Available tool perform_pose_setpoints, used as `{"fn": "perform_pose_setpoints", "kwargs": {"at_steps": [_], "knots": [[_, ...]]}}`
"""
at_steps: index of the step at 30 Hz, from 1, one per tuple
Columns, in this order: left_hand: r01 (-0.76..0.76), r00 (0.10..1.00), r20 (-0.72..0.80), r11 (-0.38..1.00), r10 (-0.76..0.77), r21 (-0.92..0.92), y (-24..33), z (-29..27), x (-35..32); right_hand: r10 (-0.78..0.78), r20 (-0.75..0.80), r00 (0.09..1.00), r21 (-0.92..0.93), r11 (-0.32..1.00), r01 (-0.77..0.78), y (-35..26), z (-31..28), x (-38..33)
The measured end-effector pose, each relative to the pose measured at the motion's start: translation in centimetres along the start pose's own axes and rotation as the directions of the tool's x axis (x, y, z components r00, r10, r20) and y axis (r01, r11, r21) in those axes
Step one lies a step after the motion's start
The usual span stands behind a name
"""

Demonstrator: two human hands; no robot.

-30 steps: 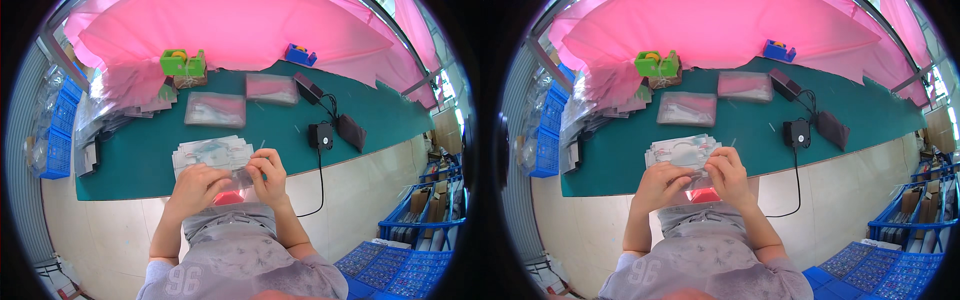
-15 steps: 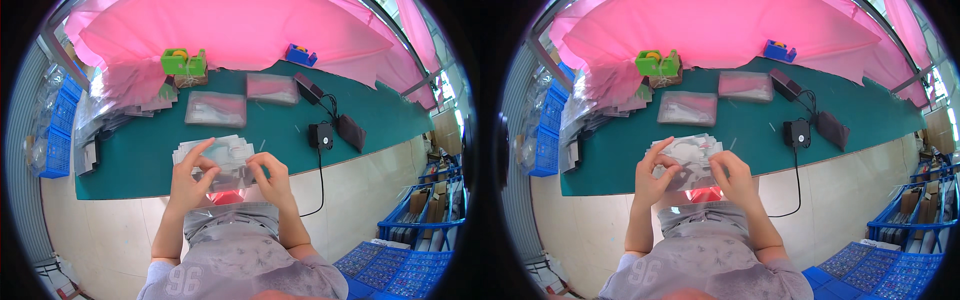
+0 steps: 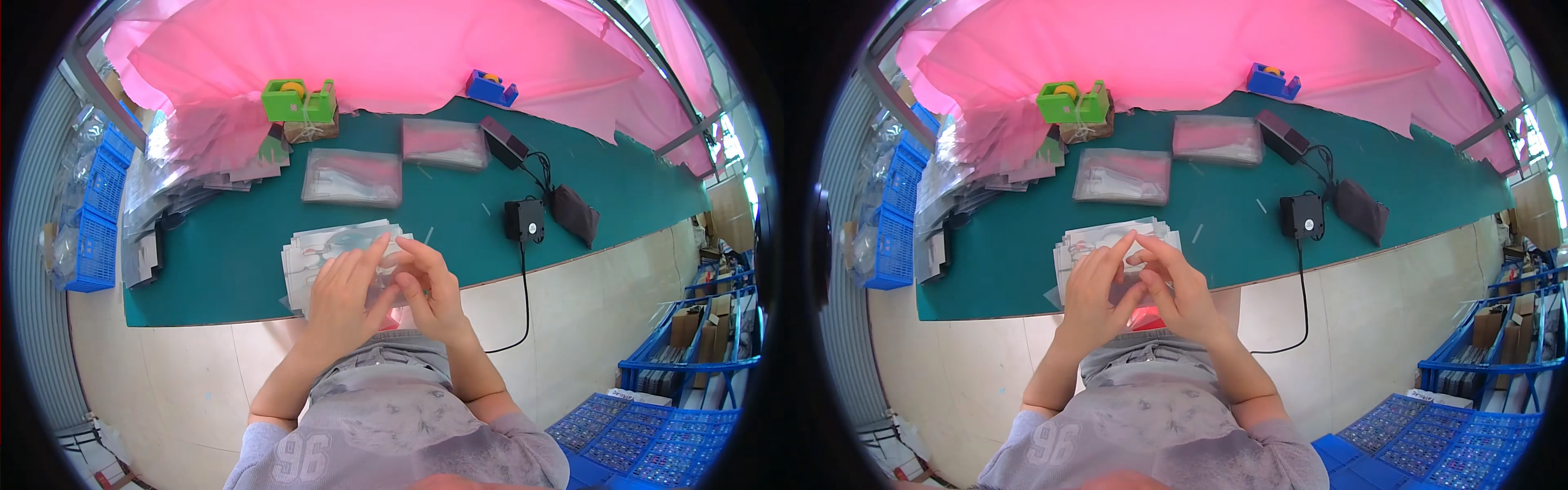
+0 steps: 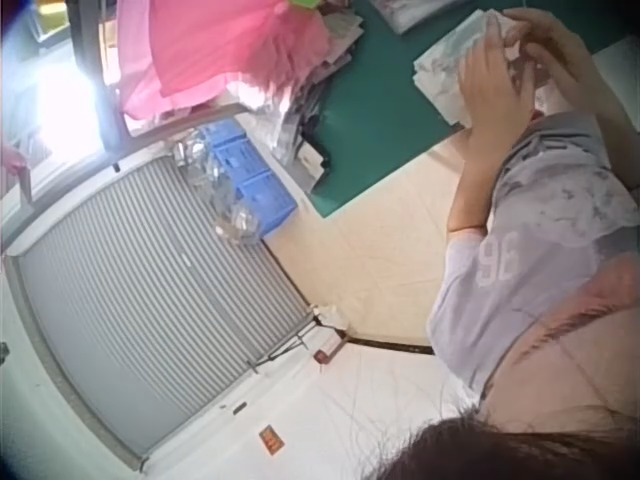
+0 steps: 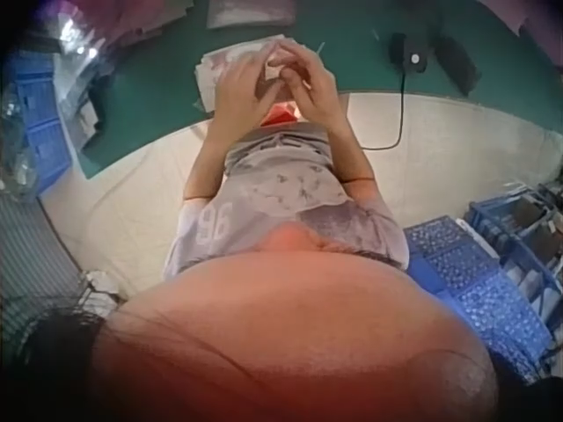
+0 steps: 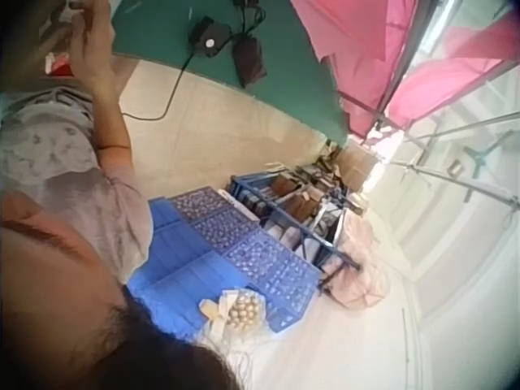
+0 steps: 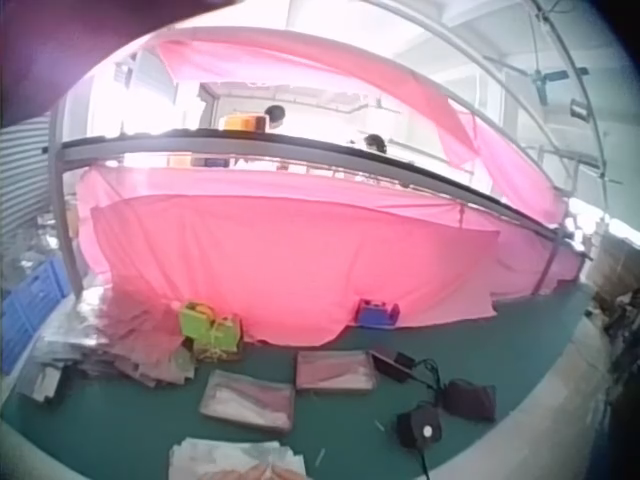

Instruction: Packing small electronic components or parts into individual plastic bags at a workstation.

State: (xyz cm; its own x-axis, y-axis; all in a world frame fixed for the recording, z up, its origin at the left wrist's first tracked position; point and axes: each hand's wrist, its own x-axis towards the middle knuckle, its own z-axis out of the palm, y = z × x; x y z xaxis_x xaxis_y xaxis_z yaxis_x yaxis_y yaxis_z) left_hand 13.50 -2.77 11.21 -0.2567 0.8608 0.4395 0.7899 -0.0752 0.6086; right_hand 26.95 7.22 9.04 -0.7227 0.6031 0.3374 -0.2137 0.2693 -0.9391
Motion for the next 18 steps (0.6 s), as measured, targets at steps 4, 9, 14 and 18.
{"fn": "perform_pose_setpoints", "kwargs": {"at_steps": [4,9,14,18], "knots": [[0.056,0.993,0.105,0.992,-0.044,-0.11,0.1,-0.2,-0.2,-0.198,0.027,0.98,-0.15,0.968,0.199,0.5,-1.0,0.3],[0.04,0.991,0.134,0.997,-0.03,-0.069,0.4,-0.2,0.1,-0.305,0.066,0.95,-0.335,0.89,0.309,0.1,-0.7,0.4],[0.026,0.991,0.135,0.991,-0.008,-0.131,-0.4,0.3,-0.2,-0.335,0.066,0.94,-0.355,0.872,0.336,0.5,-0.5,0.3],[0.011,0.986,0.165,0.985,0.017,-0.169,-0.7,0.2,-0.1,-0.301,0.068,0.951,-0.35,0.886,0.305,0.5,-0.5,0.0]]}}
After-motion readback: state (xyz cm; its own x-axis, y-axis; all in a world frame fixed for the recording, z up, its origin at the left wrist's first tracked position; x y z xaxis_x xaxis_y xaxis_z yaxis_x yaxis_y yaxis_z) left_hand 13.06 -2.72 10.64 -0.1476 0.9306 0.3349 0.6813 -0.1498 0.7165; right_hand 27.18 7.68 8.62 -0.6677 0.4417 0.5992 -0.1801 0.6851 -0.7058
